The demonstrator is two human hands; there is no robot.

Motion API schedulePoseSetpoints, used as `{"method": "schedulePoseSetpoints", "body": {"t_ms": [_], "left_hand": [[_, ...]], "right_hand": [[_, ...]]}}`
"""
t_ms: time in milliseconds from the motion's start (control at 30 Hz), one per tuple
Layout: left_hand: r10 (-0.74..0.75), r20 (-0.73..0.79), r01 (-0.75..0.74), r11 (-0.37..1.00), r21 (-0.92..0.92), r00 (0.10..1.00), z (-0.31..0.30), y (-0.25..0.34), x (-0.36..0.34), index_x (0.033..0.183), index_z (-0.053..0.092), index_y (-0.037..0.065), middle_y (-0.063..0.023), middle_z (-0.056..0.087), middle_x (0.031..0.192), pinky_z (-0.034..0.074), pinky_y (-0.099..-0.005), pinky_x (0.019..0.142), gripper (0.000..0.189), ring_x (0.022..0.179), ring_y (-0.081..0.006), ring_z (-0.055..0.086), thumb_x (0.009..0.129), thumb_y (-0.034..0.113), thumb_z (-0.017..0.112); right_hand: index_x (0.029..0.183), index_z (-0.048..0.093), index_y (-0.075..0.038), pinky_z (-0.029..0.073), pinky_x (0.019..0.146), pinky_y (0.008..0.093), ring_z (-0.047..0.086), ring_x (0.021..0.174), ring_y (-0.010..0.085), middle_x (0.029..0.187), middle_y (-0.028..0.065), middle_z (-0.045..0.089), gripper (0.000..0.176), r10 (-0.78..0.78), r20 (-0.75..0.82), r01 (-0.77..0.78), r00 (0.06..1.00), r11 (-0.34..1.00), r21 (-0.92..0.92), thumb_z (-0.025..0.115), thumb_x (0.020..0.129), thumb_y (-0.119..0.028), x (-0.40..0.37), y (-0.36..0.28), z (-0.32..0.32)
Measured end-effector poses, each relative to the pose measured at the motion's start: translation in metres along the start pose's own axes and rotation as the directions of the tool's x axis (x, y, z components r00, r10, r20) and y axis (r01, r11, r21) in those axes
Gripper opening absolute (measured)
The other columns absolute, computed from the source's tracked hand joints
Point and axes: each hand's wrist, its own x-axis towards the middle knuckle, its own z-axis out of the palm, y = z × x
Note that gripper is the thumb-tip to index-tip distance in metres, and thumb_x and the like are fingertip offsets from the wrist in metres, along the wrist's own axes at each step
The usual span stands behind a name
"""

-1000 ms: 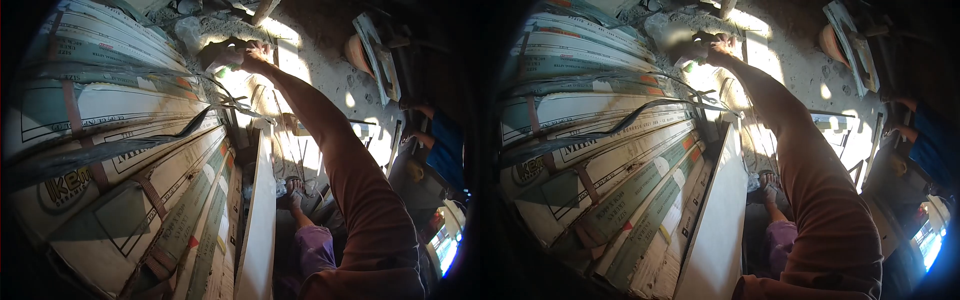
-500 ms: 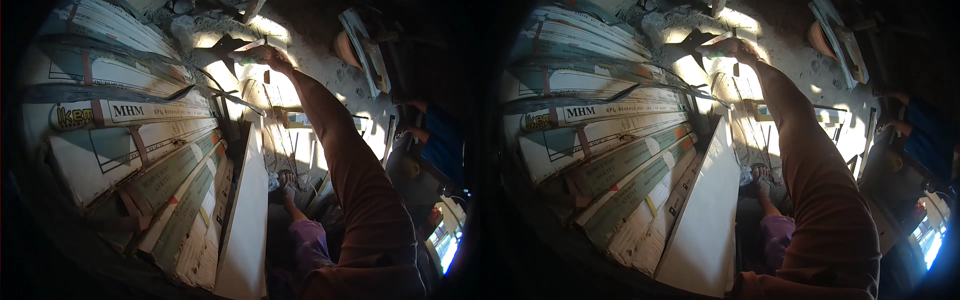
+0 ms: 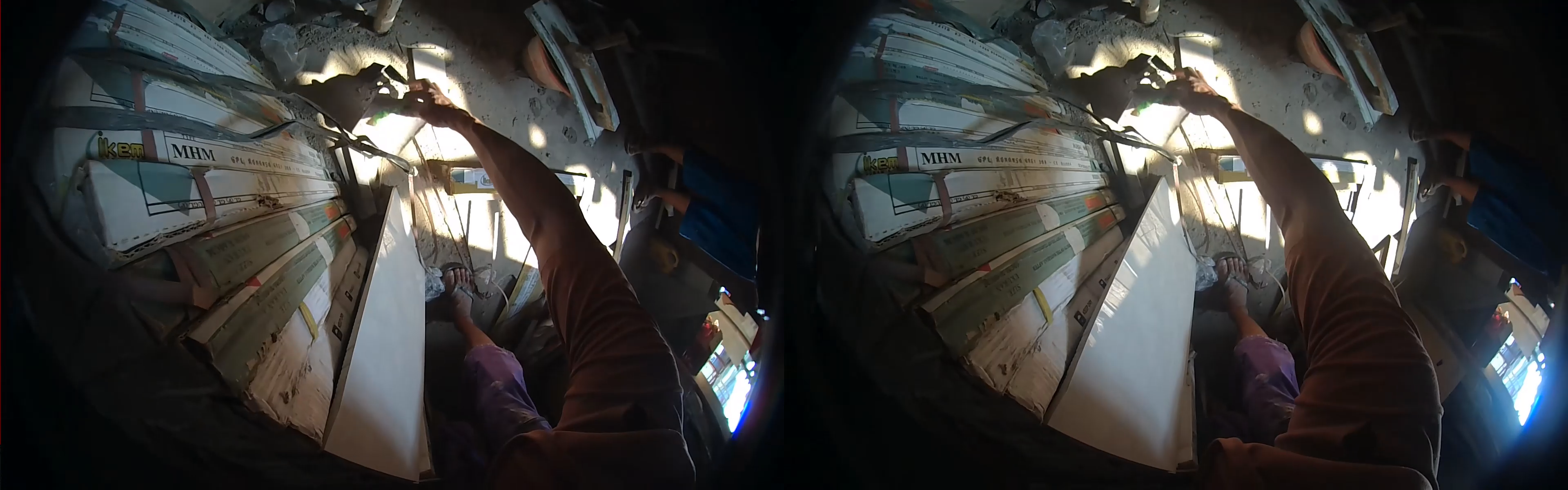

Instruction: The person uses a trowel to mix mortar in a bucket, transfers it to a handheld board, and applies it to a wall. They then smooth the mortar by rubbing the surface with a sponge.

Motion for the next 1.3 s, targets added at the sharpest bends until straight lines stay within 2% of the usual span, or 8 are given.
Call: {"method": "schedulePoseSetpoints", "body": {"t_ms": [100, 200, 333, 667, 767, 900, 1200, 1300], "left_hand": [[-0.013, 0.013, 0.012, 1.0, 0.015, 1.0, 0.004, -0.002, -0.001, 0.15, 0.018, 0.002, -0.0215, 0.017, 0.155, 0.024, -0.0487, 0.114, 0.069, 0.142, -0.0368, 0.021, 0.1, 0.042, 0.043], [-0.029, 0.016, 0.028, 0.999, 0.027, 0.999, 0.001, -0.003, -0.004, 0.15, 0.018, 0.002, -0.0216, 0.018, 0.155, 0.024, -0.0485, 0.114, 0.068, 0.142, -0.0366, 0.022, 0.1, 0.041, 0.043], [-0.043, 0.013, 0.043, 0.999, 0.025, 0.999, -0.004, -0.007, -0.007, 0.15, 0.018, 0.002, -0.0218, 0.019, 0.154, 0.024, -0.0482, 0.114, 0.068, 0.142, -0.0364, 0.022, 0.1, 0.04, 0.043], [0.207, -0.154, -0.233, 0.956, -0.179, 0.966, -0.013, 0.005, 0.007, 0.144, 0.032, -0.001, -0.0229, 0.033, 0.147, 0.03, -0.045, 0.111, 0.054, 0.137, -0.0345, 0.032, 0.101, 0.031, 0.042], [0.32, -0.259, -0.349, 0.934, -0.075, 0.911, -0.006, -0.007, 0.008, 0.138, 0.043, -0.001, -0.0214, 0.04, 0.144, 0.03, -0.0447, 0.111, 0.043, 0.134, -0.0359, 0.038, 0.102, 0.023, 0.038], [0.337, -0.37, -0.409, 0.903, -0.135, 0.866, -0.004, -0.008, 0.008, 0.134, 0.048, 0.0, -0.0215, 0.044, 0.141, 0.031, -0.0452, 0.11, 0.04, 0.132, -0.0367, 0.041, 0.1, 0.02, 0.042], [0.587, -0.355, -0.612, 0.789, 0.048, 0.728, 0.059, -0.08, 0.046, 0.136, 0.043, -0.002, -0.0235, 0.044, 0.14, 0.03, -0.0499, 0.109, 0.047, 0.134, -0.0354, 0.039, 0.098, 0.025, 0.049], [0.392, -0.133, -0.291, 0.379, -0.878, 0.91, -0.114, 0.022, -0.074, 0.14, 0.039, -0.002, -0.0219, 0.044, 0.14, 0.034, -0.0427, 0.107, 0.05, 0.131, -0.0296, 0.043, 0.097, 0.02, 0.053]], "right_hand": [[0.13, 0.059, -0.029, 0.015, 0.115, 0.0509, 0.012, 0.144, 0.0327, 0.155, 0.0144, 0.023, 0.045, -0.115, -0.143, 0.074, 0.983, 0.962, -0.263, 0.064, 0.088, -0.041, 0.075, 0.039, 0.029], [0.118, 0.067, -0.018, 0.047, 0.088, 0.0386, 0.059, 0.105, 0.0237, 0.114, 0.0132, 0.065, 0.033, 0.14, 0.018, -0.141, 0.99, 0.987, 0.081, 0.065, 0.088, -0.031, 0.101, 0.033, 0.033], [0.115, 0.068, -0.018, 0.051, 0.086, 0.0368, 0.065, 0.097, 0.0219, 0.105, 0.0052, 0.07, 0.034, 0.49, 0.053, -0.484, 0.87, 0.829, 0.281, 0.066, 0.086, -0.035, 0.063, 0.011, 0.034], [0.108, 0.066, -0.003, 0.04, 0.083, 0.0274, 0.052, 0.091, 0.0089, 0.097, 0.0003, 0.065, 0.031, 0.617, -0.48, 0.023, 0.624, 0.6, 0.8, 0.066, 0.09, -0.028, -0.165, -0.009, 0.002], [0.129, 0.054, -0.006, 0.04, 0.095, 0.0307, 0.054, 0.111, 0.0156, 0.121, 0.0045, 0.06, 0.045, 0.785, -0.194, -0.005, 0.589, 0.243, 0.97, 0.066, 0.091, -0.026, -0.233, -0.048, -0.028], [0.126, 0.051, 0.0, 0.047, 0.098, 0.0377, 0.06, 0.111, 0.0252, 0.122, 0.0134, 0.06, 0.036, 0.513, -0.23, 0.389, 0.827, -0.226, 0.893, 0.057, 0.094, -0.017, -0.304, -0.098, -0.04], [0.102, 0.056, -0.003, 0.049, 0.088, 0.0393, 0.061, 0.088, 0.0223, 0.094, 0.0073, 0.061, 0.019, 0.21, -0.36, 0.415, 0.909, -0.369, 0.832, 0.048, 0.1, -0.02, -0.468, -0.265, -0.106], [0.101, 0.056, -0.004, 0.05, 0.08, 0.0358, 0.061, 0.082, 0.0185, 0.083, 0.0046, 0.061, 0.017, 0.135, -0.259, 0.281, 0.957, -0.193, 0.94, 0.053, 0.098, -0.021, -0.525, -0.311, -0.131]]}}
